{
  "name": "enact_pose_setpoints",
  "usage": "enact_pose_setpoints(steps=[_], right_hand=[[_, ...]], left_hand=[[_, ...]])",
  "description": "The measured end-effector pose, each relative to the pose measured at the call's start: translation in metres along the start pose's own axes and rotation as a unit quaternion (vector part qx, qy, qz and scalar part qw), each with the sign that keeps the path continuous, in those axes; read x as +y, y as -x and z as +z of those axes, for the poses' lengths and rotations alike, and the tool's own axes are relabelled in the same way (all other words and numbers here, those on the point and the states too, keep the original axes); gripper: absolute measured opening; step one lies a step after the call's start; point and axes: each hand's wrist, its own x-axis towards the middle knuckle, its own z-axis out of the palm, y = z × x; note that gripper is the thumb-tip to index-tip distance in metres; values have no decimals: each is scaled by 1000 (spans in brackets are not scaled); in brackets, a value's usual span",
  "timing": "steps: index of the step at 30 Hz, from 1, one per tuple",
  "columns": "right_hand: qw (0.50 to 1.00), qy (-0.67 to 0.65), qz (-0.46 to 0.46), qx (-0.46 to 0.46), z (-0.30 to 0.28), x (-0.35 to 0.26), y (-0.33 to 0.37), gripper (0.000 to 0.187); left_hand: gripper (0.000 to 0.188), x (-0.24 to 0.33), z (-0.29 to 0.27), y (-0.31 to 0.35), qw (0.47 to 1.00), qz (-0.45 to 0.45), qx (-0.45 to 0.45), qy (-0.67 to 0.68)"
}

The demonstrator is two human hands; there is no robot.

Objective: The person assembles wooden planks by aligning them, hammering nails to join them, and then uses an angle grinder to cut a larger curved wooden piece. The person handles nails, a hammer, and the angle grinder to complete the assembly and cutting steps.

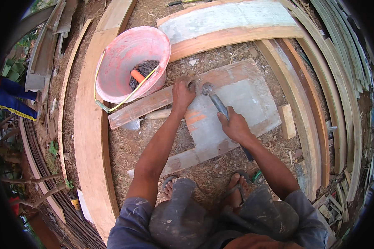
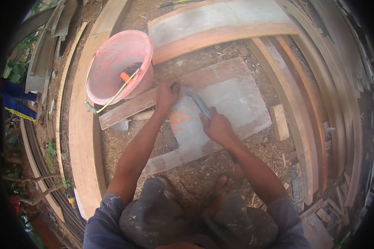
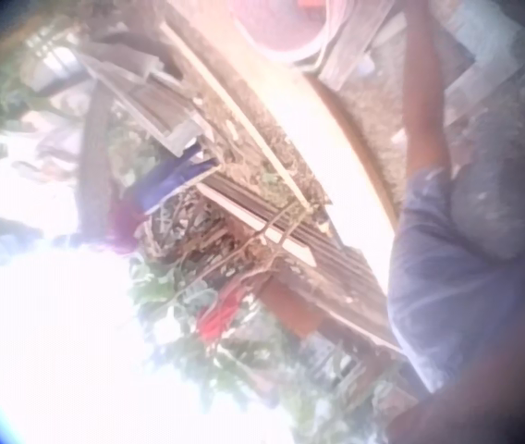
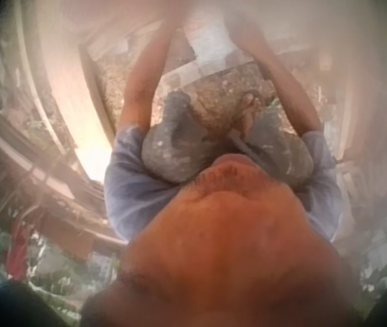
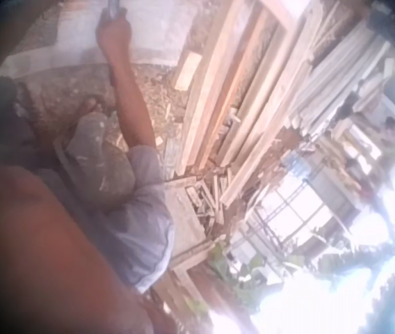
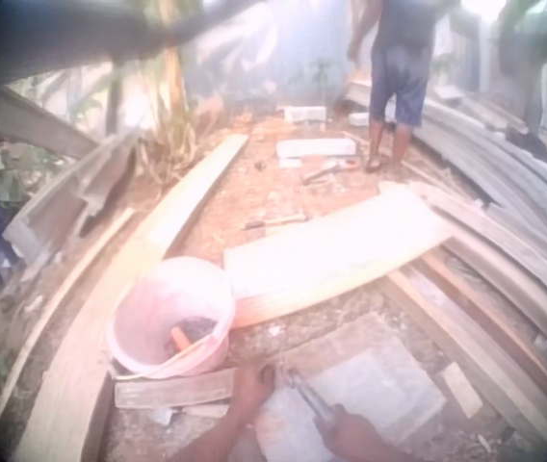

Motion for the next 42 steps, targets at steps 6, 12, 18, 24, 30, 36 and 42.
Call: enact_pose_setpoints(steps=[6, 12, 18, 24, 30, 36, 42], right_hand=[[1000, 4, 16, -8, 2, 2, -1, 43], [1000, 3, 16, -6, 4, 7, 1, 42], [998, -49, 35, -34, 2, -5, 3, 41], [980, -196, 12, -11, -21, -22, 11, 43], [986, -157, -43, 38, -16, -21, -3, 45], [981, -173, -58, 68, -18, -29, -3, 49], [977, -152, -104, 105, -37, -50, 9, 42]], left_hand=[[29, -8, -10, -36, 970, -98, -171, -140], [42, -7, -13, -65, 924, -204, -301, -115], [49, -41, -16, -64, 942, -174, -280, -63], [46, -17, -18, -61, 938, -202, -269, -87], [45, -14, -18, -61, 937, -212, -268, -77], [40, -8, -17, -59, 928, -223, -283, -97], [36, -27, -16, -51, 941, -221, -251, -45]])
